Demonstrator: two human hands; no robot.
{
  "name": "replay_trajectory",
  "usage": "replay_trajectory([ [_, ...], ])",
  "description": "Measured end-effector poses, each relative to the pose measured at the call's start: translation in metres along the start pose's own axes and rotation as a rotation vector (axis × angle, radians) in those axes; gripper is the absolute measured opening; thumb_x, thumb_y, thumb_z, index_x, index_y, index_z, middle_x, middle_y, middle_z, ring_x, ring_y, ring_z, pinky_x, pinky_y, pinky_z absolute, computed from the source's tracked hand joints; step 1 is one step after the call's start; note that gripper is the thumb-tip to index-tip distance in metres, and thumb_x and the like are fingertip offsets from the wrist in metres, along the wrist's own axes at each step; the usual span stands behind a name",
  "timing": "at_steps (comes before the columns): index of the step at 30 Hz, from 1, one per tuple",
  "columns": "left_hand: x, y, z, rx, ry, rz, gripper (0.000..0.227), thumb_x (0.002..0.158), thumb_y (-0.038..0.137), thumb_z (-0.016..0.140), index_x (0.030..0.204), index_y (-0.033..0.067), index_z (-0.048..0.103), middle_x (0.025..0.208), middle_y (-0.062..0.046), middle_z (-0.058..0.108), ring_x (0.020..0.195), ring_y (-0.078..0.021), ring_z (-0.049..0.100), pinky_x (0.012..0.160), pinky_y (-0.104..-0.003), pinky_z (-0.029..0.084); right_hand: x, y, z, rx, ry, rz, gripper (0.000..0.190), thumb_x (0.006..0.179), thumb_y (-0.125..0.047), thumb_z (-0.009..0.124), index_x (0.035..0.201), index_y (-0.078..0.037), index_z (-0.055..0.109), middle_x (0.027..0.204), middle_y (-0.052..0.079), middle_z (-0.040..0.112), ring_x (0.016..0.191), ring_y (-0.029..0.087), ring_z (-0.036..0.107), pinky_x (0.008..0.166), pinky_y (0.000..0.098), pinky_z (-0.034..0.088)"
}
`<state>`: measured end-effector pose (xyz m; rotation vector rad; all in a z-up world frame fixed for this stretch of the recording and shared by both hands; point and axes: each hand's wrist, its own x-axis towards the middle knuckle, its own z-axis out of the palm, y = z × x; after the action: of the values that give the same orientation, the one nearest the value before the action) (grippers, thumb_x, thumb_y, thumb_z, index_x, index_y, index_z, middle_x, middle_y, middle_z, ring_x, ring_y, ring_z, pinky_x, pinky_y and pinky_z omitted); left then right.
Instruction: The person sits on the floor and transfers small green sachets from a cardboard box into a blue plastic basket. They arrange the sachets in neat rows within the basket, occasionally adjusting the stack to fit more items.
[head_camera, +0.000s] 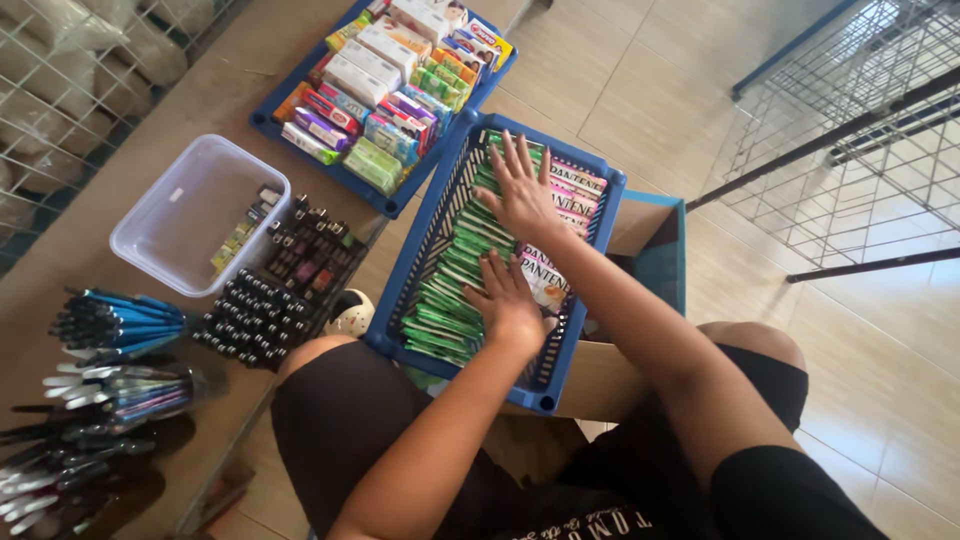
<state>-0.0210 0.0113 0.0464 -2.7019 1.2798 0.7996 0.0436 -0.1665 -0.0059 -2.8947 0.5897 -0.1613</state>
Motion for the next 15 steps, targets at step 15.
replay_trajectory([
  [15, -0.002, -0.134, -0.073, -0.327, 0.152, -0.079, 0.093, 0.098, 0.061, 0.050, 0.158, -0.0028, 0.018, 0.161, -0.028, 0.027, 0.148, -0.0405, 0.033, 0.115, -0.062, 0.028, -0.068, -0.060, -0.020, 0.064, -0.032, -0.029, 0.083, 0.099, -0.059, 0.047, 0.163, -0.011, 0.029, 0.171, 0.016, 0.015, 0.160, 0.036, 0.004, 0.123, 0.0649, -0.002],
])
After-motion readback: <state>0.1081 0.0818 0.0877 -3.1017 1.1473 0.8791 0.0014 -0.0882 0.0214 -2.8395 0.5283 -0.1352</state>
